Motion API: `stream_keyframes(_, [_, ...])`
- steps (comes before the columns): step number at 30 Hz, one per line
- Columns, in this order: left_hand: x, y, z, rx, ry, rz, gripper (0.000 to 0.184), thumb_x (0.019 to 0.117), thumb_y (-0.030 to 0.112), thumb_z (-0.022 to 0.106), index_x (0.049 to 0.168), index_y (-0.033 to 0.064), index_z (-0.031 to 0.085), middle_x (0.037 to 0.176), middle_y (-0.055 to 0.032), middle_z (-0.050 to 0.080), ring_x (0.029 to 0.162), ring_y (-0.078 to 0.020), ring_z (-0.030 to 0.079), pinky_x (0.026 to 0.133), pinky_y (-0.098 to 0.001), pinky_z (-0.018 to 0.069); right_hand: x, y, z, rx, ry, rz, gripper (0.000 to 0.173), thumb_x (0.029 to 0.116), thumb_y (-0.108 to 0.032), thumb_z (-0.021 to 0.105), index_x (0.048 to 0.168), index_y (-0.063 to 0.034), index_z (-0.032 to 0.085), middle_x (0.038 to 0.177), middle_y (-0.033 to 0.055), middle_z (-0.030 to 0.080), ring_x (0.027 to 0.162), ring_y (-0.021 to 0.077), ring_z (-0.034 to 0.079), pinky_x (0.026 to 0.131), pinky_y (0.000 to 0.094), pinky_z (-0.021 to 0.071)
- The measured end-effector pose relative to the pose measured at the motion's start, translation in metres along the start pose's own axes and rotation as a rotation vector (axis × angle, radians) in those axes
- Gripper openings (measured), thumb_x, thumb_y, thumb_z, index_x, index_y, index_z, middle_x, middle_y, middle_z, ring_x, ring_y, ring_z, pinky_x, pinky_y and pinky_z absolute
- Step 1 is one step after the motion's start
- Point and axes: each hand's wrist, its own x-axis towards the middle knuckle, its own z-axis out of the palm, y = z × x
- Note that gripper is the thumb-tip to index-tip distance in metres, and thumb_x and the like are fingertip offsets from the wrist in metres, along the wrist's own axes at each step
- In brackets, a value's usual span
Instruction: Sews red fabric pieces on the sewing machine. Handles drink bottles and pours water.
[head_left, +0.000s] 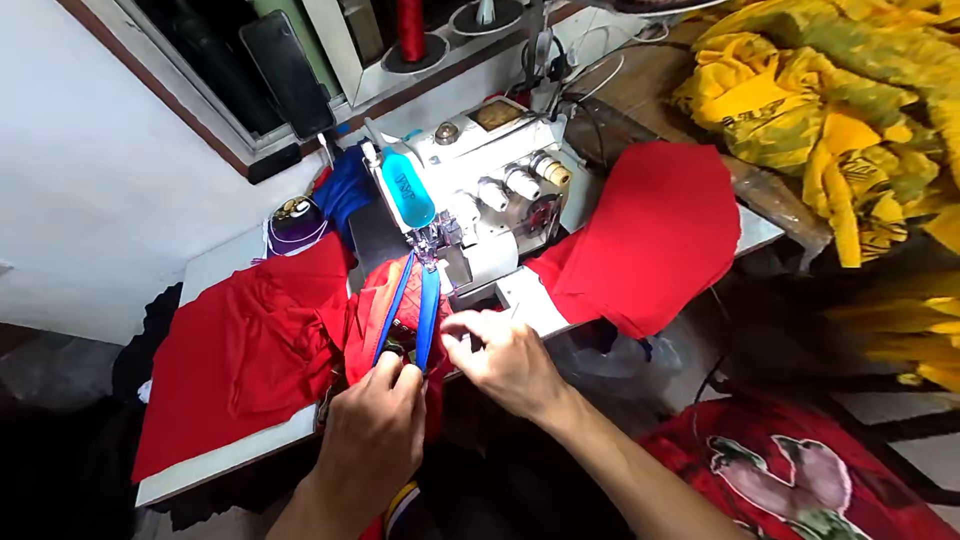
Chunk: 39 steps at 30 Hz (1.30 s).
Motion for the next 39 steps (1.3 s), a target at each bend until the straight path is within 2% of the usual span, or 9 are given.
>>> stream_keyframes(3, [0.005, 0.005, 0.001, -0.029, 0.078, -0.059, 0.009, 0.0829, 0.012, 0.062, 0.084, 0.0073, 0.069, 0.091, -0.0091, 0.068, 0.069, -0.0202, 0.069, 0.052, -0.0329, 0.0565, 0.036, 0.011, 0.007, -0.011, 0.048, -0.259, 0.029, 0.085, -0.016, 0.071, 0.113, -0.008, 0.075, 0.116, 0.0077, 0.073, 0.109, 0.0229, 0.069, 0.091, 0.0379, 0.0578])
stream_keyframes(5, [0.004, 0.004, 0.003, -0.031, 0.118, -0.084, 0.007, 0.0801, 0.01, 0.062, 0.08, 0.0063, 0.068, 0.081, -0.007, 0.065, 0.064, -0.0192, 0.065, 0.051, -0.0322, 0.0542, 0.056, 0.015, 0.014, 0.016, 0.001, -0.417, 0.025, 0.0836, -0.012, 0.072, 0.107, -0.0077, 0.076, 0.118, 0.0095, 0.072, 0.115, 0.0258, 0.066, 0.098, 0.0386, 0.055])
stream_keyframes(10, [0.001, 0.007, 0.014, -0.004, 0.229, -0.234, 0.006, 0.0787, 0.011, 0.065, 0.081, 0.0063, 0.067, 0.067, -0.0026, 0.063, 0.056, -0.0139, 0.061, 0.049, -0.0285, 0.0504, 0.06, 0.014, 0.022, -0.009, 0.049, -0.469, 0.005, 0.0804, -0.01, 0.07, 0.085, -0.0066, 0.071, 0.084, 0.0084, 0.07, 0.085, 0.0253, 0.068, 0.075, 0.0395, 0.0556])
stream_keyframes(16, [0.003, 0.014, 0.027, -0.028, 0.276, -0.215, 0.009, 0.0773, 0.013, 0.066, 0.079, 0.0061, 0.07, 0.084, -0.0083, 0.066, 0.066, -0.0181, 0.065, 0.054, -0.0298, 0.0544, 0.04, 0.006, 0.032, 0.147, 0.191, -0.331, 0.01, 0.0827, -0.004, 0.069, 0.09, -0.0068, 0.076, 0.09, 0.0052, 0.072, 0.088, 0.0171, 0.068, 0.079, 0.0301, 0.0567])
stream_keyframes(21, [0.001, 0.03, 0.026, -0.009, 0.213, -0.205, 0.017, 0.0907, 0.018, 0.064, 0.094, 0.0042, 0.074, 0.081, -0.0066, 0.071, 0.066, -0.017, 0.069, 0.053, -0.0297, 0.0557, 0.024, -0.008, 0.039, 0.131, 0.317, -0.002, 0.01, 0.0781, -0.003, 0.069, 0.074, -0.0081, 0.061, 0.077, 0.0042, 0.06, 0.074, 0.0162, 0.062, 0.062, 0.0294, 0.0525])
stream_keyframes(25, [0.004, 0.035, 0.02, 0.165, 0.045, -0.161, 0.023, 0.0933, 0.02, 0.057, 0.084, 0.0067, 0.074, 0.076, -0.0067, 0.065, 0.062, -0.0207, 0.066, 0.048, -0.032, 0.052, 0.008, -0.01, 0.031, 0.227, 0.103, 0.469, 0.043, 0.0762, 0.0, 0.075, 0.117, -0.004, 0.06, 0.105, 0.0108, 0.066, 0.078, 0.0211, 0.064, 0.067, 0.0422, 0.0552])
stream_keyframes(28, [-0.001, 0.037, 0.013, 0.183, -0.047, -0.086, 0.029, 0.0946, 0.028, 0.057, 0.079, 0.0077, 0.07, 0.071, -0.0063, 0.062, 0.062, -0.0222, 0.065, 0.05, -0.0345, 0.052, -0.002, -0.001, 0.013, 0.455, -0.072, 0.652, 0.051, 0.0805, 0.002, 0.07, 0.129, -0.0102, 0.059, 0.108, 0.0047, 0.069, 0.082, 0.0153, 0.067, 0.071, 0.0377, 0.057])
stream_keyframes(35, [-0.004, 0.062, 0.009, 0.137, 0.004, -0.039, 0.027, 0.0931, 0.029, 0.06, 0.078, 0.0081, 0.068, 0.072, -0.0062, 0.063, 0.069, -0.0241, 0.066, 0.061, -0.0359, 0.0527, -0.035, -0.018, -0.004, 0.678, -0.228, 0.796, 0.03, 0.0865, -0.007, 0.062, 0.114, -0.0106, 0.073, 0.088, -0.0031, 0.076, 0.078, 0.004, 0.07, 0.072, 0.0264, 0.0579])
stream_keyframes(39, [-0.019, 0.073, 0.022, 0.056, 0.038, -0.077, 0.016, 0.0897, 0.018, 0.063, 0.081, 0.0064, 0.07, 0.091, -0.0116, 0.068, 0.086, -0.0276, 0.068, 0.071, -0.0362, 0.0575, -0.049, -0.022, -0.007, 0.793, -0.197, 0.776, 0.027, 0.0866, -0.006, 0.06, 0.109, -0.0082, 0.075, 0.081, -0.0018, 0.072, 0.07, 0.0051, 0.066, 0.064, 0.0244, 0.0549])
